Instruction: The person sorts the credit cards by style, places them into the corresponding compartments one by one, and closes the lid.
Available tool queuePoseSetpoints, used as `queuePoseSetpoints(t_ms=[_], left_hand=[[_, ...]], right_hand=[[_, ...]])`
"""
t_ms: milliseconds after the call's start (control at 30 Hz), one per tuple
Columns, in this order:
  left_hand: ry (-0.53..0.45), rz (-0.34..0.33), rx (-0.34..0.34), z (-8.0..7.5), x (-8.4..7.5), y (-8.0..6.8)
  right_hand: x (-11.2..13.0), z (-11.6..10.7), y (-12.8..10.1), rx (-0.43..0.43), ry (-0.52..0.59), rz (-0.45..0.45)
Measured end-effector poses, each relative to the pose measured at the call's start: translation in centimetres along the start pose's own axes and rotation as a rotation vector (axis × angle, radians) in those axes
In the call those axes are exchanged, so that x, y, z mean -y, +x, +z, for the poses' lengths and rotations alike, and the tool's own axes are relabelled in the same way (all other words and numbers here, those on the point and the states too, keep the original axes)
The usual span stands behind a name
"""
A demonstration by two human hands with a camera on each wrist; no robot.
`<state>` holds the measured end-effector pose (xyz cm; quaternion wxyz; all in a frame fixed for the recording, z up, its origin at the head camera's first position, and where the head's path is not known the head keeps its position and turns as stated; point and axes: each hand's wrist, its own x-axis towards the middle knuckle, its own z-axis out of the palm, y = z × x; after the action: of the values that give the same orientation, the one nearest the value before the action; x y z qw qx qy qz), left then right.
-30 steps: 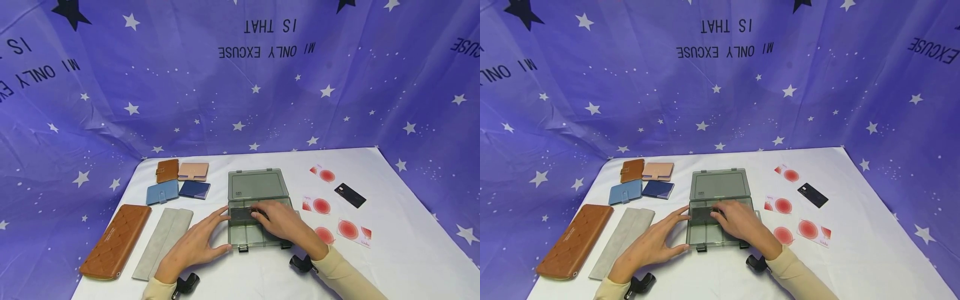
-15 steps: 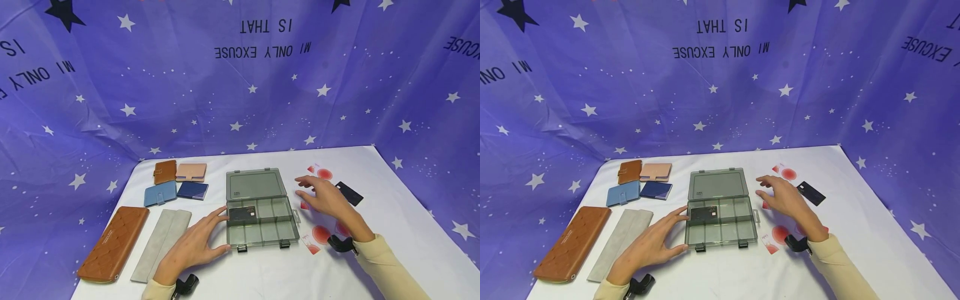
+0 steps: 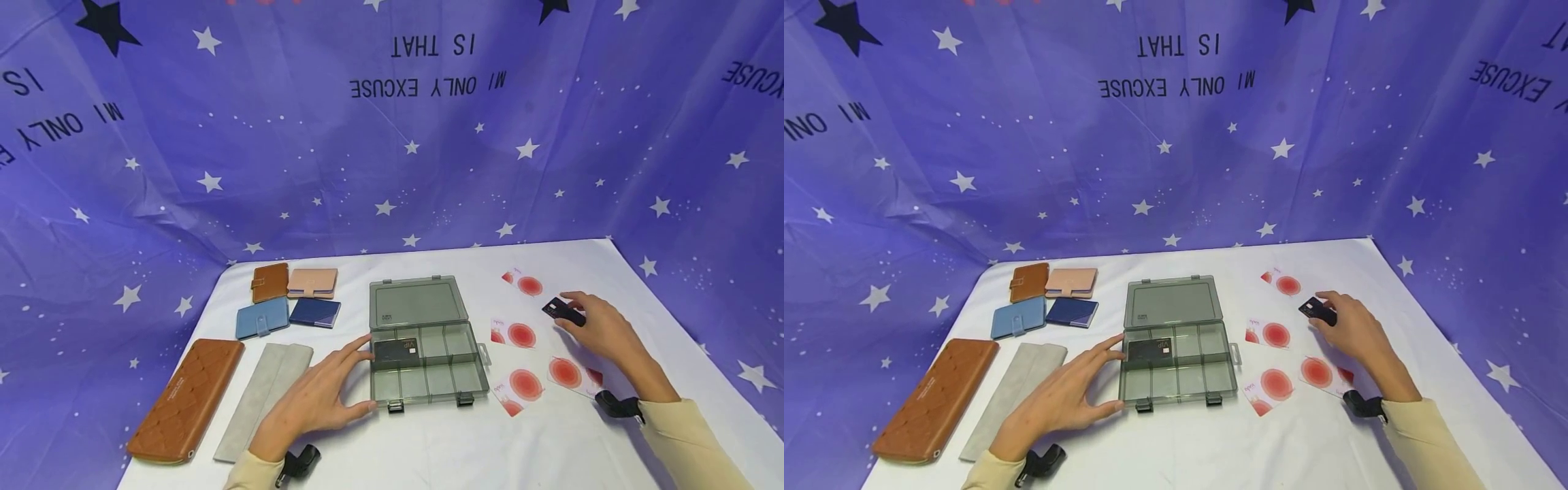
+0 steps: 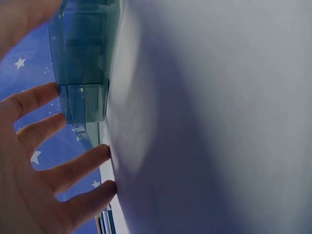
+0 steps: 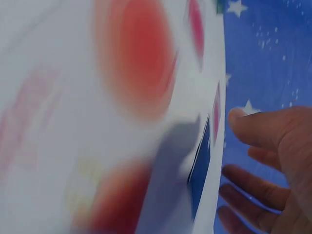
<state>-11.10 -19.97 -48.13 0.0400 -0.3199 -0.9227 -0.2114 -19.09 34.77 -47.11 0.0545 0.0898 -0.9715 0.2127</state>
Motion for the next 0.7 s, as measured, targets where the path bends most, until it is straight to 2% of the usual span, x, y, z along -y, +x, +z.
queuePoseSetpoints(t_ms=[233,400,567,700], left_hand=[[-0.019,0.035,0.038,-0.6,0.7,0.5],[-0.024,0.032,0.059,-0.9,1.1,0.8],[-0.033,0.033,0.064,-0.9,1.2,0.9],[-0.033,0.043,0.062,-0.9,1.3,1.0]], right_hand=[[-2.5,-0.4,-1.2,0.071,-0.057,0.063],[-3.0,-0.2,-1.2,0.061,-0.034,0.049],[-3.1,-0.4,-1.0,0.067,-0.004,0.071],[-3.0,-0.4,-1.1,0.012,-0.001,0.063]])
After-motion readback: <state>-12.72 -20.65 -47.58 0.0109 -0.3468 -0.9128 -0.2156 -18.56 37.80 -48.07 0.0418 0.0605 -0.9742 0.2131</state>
